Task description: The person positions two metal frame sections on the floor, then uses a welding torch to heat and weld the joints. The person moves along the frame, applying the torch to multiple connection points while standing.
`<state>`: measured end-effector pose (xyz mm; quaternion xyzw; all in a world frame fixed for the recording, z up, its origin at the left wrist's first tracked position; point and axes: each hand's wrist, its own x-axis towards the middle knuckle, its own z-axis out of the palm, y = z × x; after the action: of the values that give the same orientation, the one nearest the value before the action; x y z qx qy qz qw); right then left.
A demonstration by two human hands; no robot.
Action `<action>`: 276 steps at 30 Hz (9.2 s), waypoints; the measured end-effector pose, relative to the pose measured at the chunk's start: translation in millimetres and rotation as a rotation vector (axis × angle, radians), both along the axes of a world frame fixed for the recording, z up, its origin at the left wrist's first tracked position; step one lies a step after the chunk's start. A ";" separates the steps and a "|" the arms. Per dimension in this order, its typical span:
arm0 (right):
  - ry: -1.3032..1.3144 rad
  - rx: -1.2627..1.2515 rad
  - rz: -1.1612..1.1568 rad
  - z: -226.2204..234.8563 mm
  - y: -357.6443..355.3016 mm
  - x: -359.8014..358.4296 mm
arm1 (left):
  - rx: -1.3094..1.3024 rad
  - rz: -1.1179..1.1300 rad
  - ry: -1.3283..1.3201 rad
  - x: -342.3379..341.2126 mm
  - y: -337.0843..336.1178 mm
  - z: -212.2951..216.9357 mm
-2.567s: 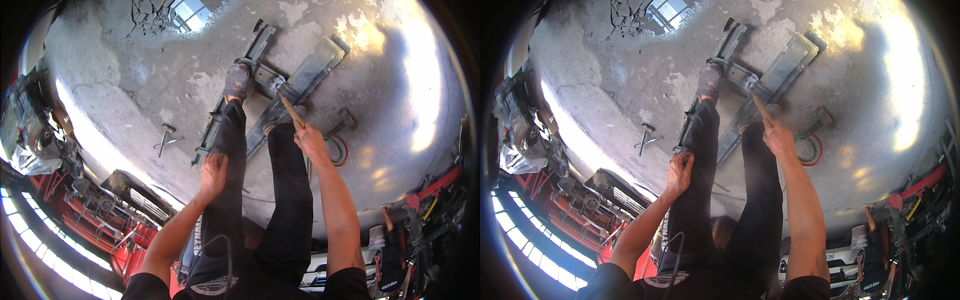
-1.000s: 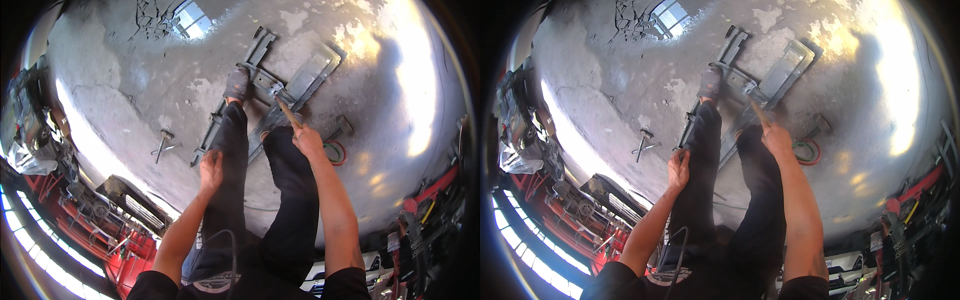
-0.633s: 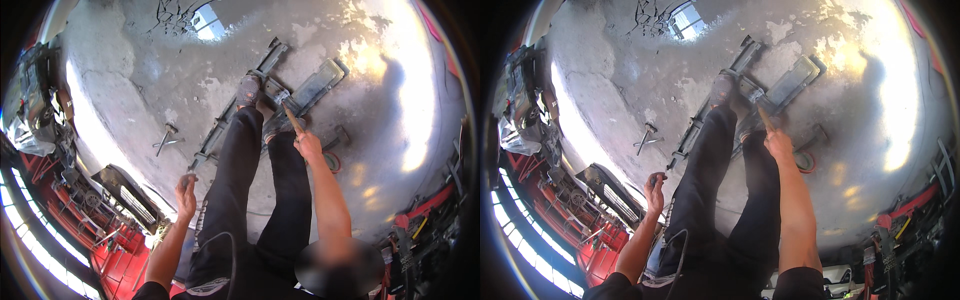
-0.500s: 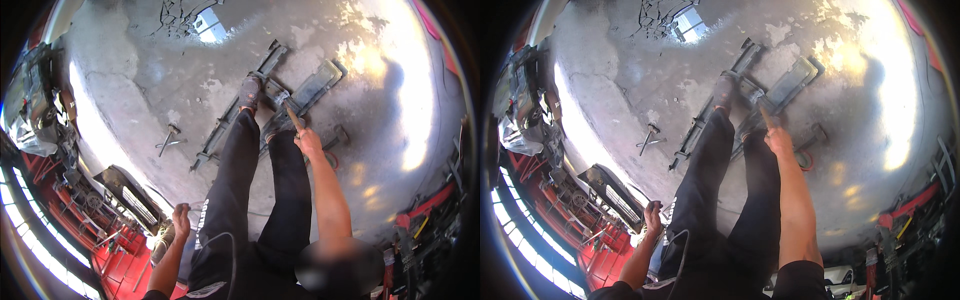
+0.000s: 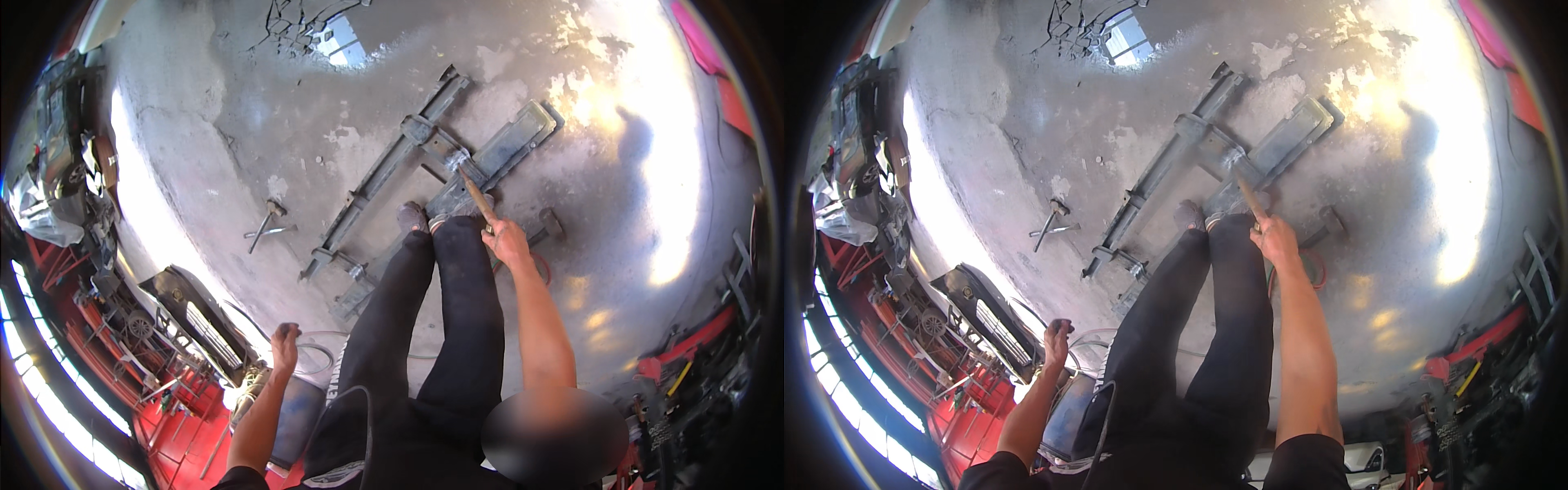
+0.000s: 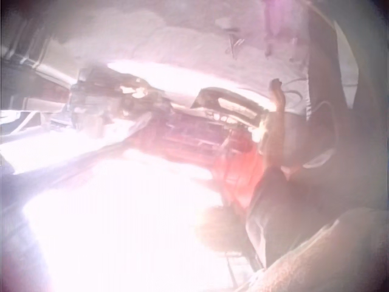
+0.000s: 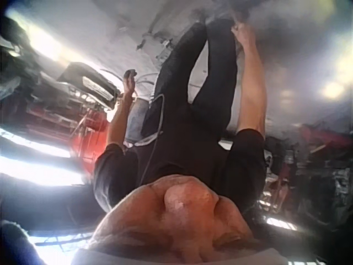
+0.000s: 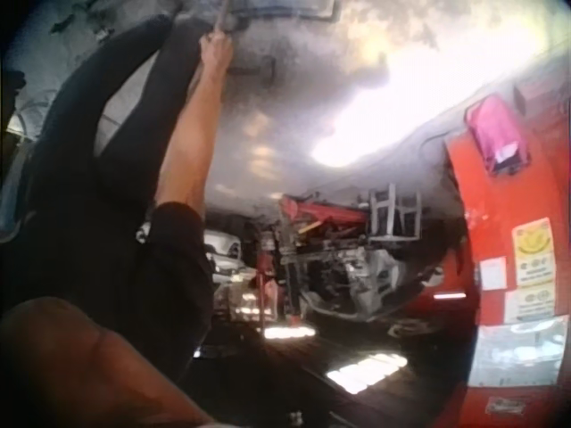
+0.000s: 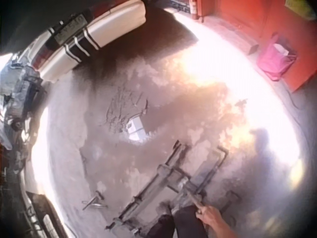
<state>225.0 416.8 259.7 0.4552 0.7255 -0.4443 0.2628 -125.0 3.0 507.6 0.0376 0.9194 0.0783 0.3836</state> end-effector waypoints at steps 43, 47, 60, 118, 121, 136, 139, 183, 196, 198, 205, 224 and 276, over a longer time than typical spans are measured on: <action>0.076 0.112 0.348 -30.4 13.1 -1.8 | 0.205 0.774 -0.111 218.8 24.3 -110.4; 0.042 0.017 0.284 -41.7 28.8 -9.6 | 0.274 0.776 -0.126 197.3 68.8 -112.4; -0.195 -0.176 0.003 18.0 39.1 -97.7 | 0.348 0.500 -0.198 150.1 154.2 -101.6; -0.133 -0.271 -0.080 -7.9 51.0 -60.0 | 0.353 0.308 -0.350 236.4 262.3 -172.4; -0.126 -0.264 -0.027 -11.8 54.3 -64.6 | 0.439 0.386 -0.347 228.3 254.3 -146.5; -0.157 -0.272 0.145 -13.8 44.5 -86.1 | 0.493 0.950 -0.520 267.0 244.1 -196.1; -0.152 -0.284 0.146 -11.2 44.0 -86.4 | 0.484 0.994 -0.556 263.8 244.0 -196.9; -0.188 -0.246 0.148 -6.8 35.6 -105.8 | 0.707 1.587 -0.893 276.8 331.0 -309.9; -0.205 -0.229 0.150 -10.2 31.1 -106.2 | 0.779 1.672 -0.851 279.0 329.9 -309.7; -0.190 -0.214 0.167 -11.9 30.9 -104.4 | 0.776 1.721 -0.832 279.3 332.3 -310.0; -0.242 -0.215 0.141 -6.1 27.3 -112.6 | 0.764 1.679 -0.859 280.7 331.8 -312.7; -0.222 -0.226 0.141 -6.1 24.0 -113.8 | 0.757 1.672 -0.846 274.9 329.7 -311.9; -0.253 -0.227 0.141 -8.2 23.2 -109.2 | 0.690 1.611 -0.850 271.8 324.0 -311.4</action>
<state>115.8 440.0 251.5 0.4229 0.6618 -0.4430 0.4323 146.8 327.0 196.3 -0.5237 0.3811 0.5895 0.4828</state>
